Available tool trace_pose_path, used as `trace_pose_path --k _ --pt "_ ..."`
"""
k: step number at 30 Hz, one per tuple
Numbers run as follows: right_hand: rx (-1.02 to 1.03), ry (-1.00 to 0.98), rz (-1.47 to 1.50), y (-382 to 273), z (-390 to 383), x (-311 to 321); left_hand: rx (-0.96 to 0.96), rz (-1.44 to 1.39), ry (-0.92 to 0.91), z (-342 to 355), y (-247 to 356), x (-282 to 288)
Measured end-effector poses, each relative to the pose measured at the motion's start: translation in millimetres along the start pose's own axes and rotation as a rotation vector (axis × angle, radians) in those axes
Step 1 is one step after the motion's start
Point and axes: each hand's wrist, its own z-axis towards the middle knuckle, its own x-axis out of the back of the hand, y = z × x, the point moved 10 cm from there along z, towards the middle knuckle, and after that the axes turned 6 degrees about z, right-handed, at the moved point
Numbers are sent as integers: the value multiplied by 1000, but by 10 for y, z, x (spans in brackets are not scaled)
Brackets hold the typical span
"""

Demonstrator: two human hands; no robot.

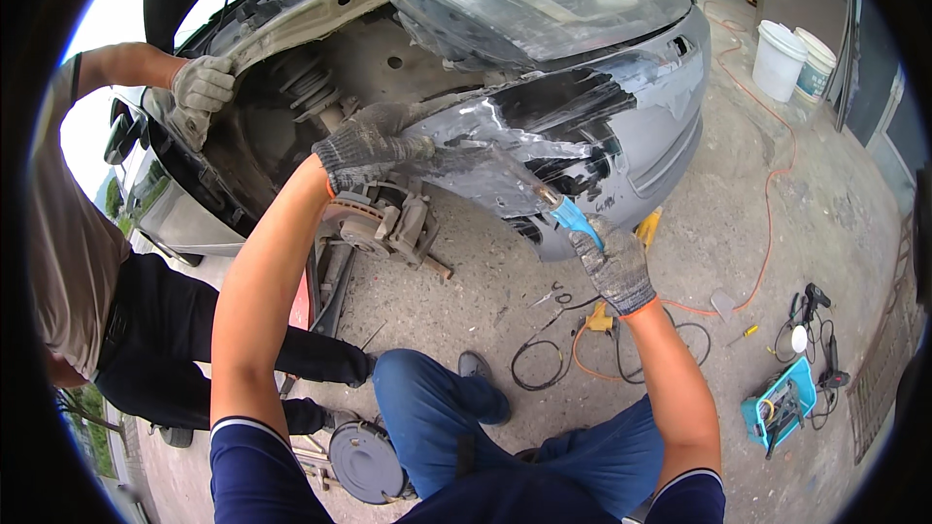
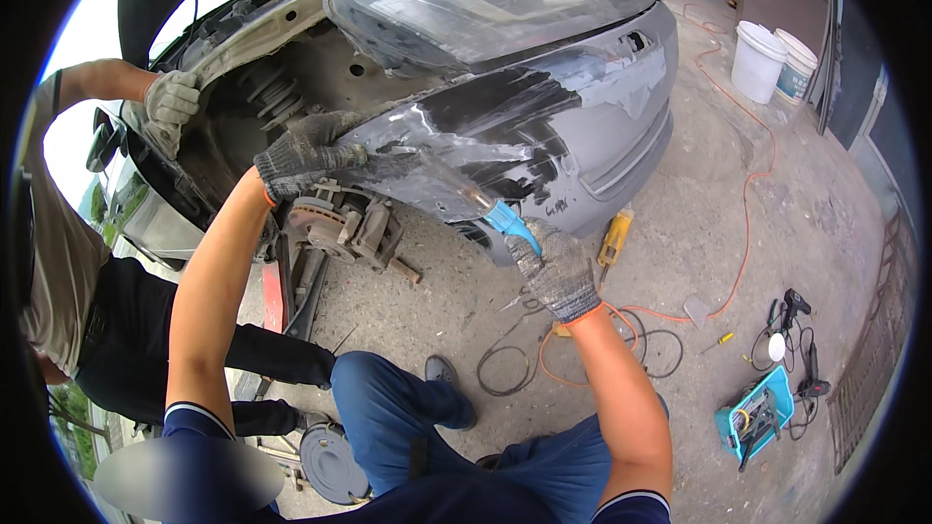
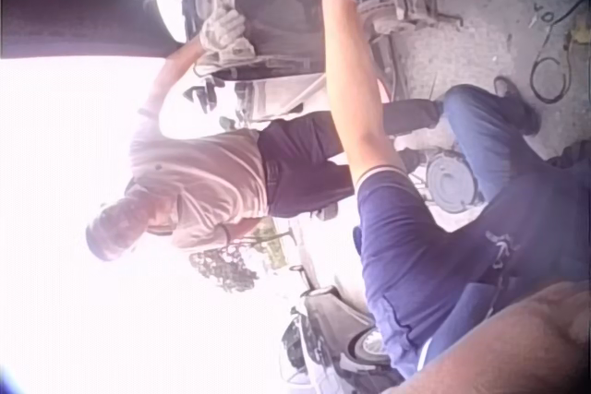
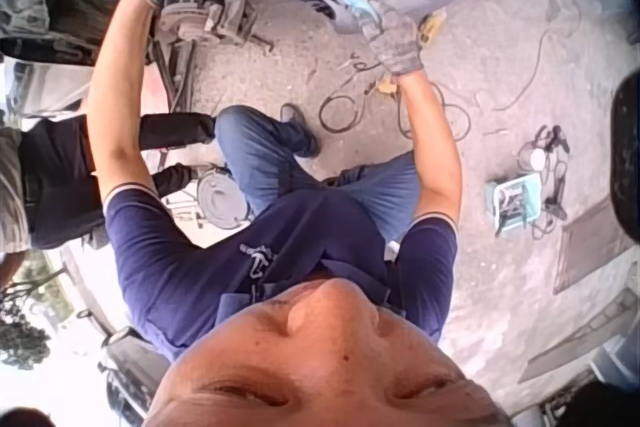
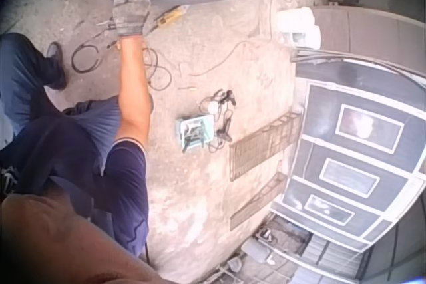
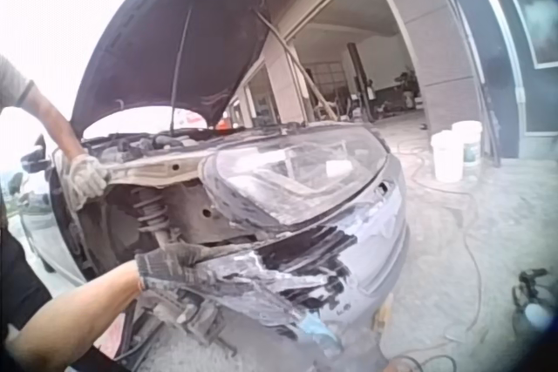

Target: The person uses a soldering iron to apply heat to a damaged section of a car bumper, then presses and smooths the softened plastic with gloved hands. The person repeatedly heats and manipulates the same area to reshape the bumper.

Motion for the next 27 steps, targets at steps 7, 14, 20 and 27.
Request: trace_pose_path --k 7,14,20,27 --pt "4 67 5 49 -19 118 50 135 38 -3 -73 67" --pt "-47 25 44 124 -20 68 -53 10 47 5 126 -8" --pt "-34 16 94 6 -47 32 -5 133 62 -40 31 71" --pt "-66 -3 59 114 -44 18 36 75 44 17 -52 48"
